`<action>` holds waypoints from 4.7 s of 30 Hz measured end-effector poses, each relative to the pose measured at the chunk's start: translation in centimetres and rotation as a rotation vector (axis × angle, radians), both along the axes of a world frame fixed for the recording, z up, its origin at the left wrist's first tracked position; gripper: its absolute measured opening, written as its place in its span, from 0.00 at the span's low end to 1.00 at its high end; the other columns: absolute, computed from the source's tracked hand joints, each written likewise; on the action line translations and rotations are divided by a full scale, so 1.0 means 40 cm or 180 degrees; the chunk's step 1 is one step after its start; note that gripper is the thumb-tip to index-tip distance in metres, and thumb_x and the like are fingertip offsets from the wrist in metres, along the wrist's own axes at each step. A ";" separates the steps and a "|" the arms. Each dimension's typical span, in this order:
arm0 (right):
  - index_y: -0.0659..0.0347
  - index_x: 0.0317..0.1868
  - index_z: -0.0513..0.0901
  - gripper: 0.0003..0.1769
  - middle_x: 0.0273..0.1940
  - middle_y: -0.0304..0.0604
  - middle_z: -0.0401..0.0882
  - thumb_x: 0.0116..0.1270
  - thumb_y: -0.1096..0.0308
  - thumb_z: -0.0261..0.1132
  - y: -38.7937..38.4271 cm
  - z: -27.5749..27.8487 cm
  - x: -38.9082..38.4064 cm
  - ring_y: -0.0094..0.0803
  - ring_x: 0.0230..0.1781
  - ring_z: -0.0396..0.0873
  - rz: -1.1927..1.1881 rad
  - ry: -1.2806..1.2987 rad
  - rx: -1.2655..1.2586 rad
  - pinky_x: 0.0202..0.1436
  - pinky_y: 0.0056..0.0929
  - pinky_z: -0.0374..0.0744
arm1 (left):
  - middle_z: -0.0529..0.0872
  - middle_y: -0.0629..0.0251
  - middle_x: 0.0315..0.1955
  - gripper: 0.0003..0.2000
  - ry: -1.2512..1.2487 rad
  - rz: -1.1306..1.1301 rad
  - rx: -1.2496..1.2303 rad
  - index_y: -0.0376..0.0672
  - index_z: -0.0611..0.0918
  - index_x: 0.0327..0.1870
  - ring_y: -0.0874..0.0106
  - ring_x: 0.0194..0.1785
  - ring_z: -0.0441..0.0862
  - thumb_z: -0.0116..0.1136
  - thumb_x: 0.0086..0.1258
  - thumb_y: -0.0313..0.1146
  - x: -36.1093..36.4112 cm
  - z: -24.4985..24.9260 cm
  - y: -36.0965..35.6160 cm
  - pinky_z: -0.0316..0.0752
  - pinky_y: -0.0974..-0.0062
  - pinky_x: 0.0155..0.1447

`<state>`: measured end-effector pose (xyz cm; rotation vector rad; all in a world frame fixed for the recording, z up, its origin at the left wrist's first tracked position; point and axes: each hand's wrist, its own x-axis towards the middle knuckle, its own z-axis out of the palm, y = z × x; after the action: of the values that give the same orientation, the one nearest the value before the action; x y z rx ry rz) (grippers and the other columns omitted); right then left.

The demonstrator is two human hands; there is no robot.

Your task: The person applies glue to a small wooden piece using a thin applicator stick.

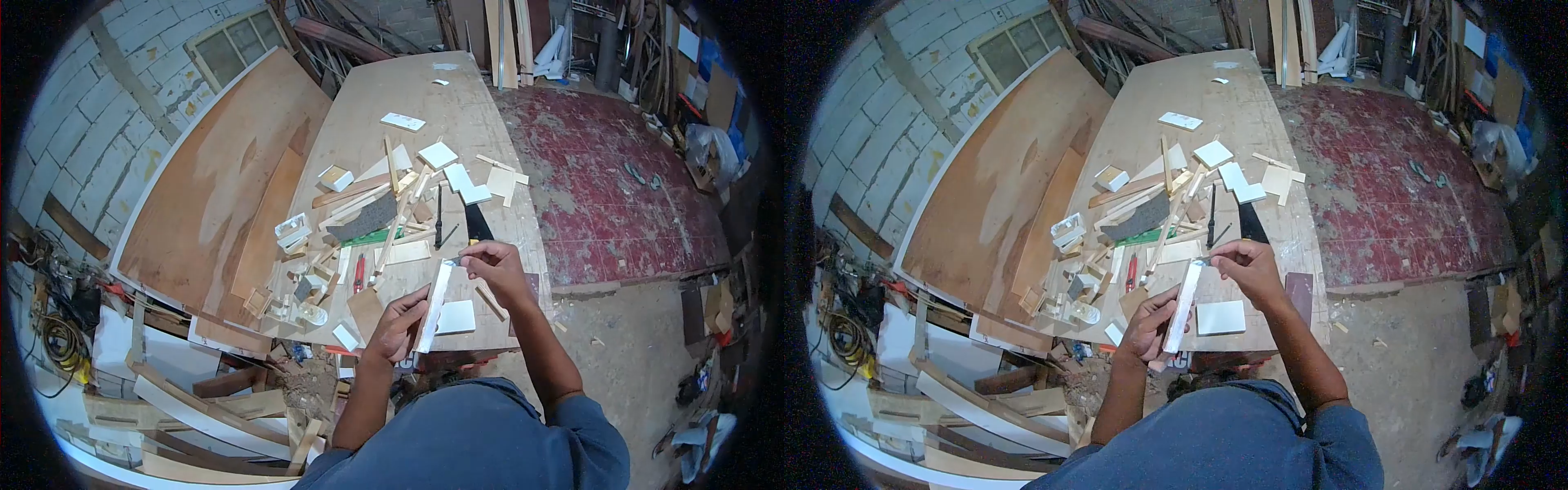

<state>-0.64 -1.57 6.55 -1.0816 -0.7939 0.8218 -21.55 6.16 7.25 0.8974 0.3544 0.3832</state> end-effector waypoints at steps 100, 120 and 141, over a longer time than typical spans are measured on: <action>0.66 0.37 0.84 0.05 0.33 0.36 0.82 0.59 0.77 0.68 0.031 0.022 -0.029 0.19 0.32 0.78 -0.0394 -0.1083 -0.0256 0.36 0.19 0.76 | 0.85 0.60 0.45 0.22 0.0308 0.0269 0.0232 0.33 0.71 0.66 0.78 0.38 0.83 0.54 0.73 0.31 -0.066 -0.033 0.032 0.81 0.80 0.42; 0.67 0.38 0.83 0.05 0.32 0.38 0.81 0.60 0.78 0.68 0.018 0.041 -0.003 0.18 0.33 0.79 -0.0045 -0.0776 -0.0083 0.36 0.17 0.76 | 0.84 0.61 0.48 0.20 0.0401 0.0172 0.0257 0.33 0.75 0.63 0.80 0.44 0.81 0.57 0.72 0.28 -0.077 -0.030 0.037 0.77 0.81 0.48; 0.67 0.37 0.84 0.06 0.31 0.38 0.81 0.59 0.78 0.69 0.008 0.055 -0.016 0.20 0.32 0.78 0.0459 -0.0779 -0.0182 0.37 0.19 0.76 | 0.85 0.63 0.48 0.19 0.0312 0.0120 0.0189 0.33 0.76 0.62 0.80 0.43 0.81 0.58 0.72 0.29 -0.099 -0.028 0.035 0.77 0.82 0.48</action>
<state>-1.29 -1.24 8.77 -1.2010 -1.0692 0.8467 -25.53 7.56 6.13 0.9709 0.4525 0.3869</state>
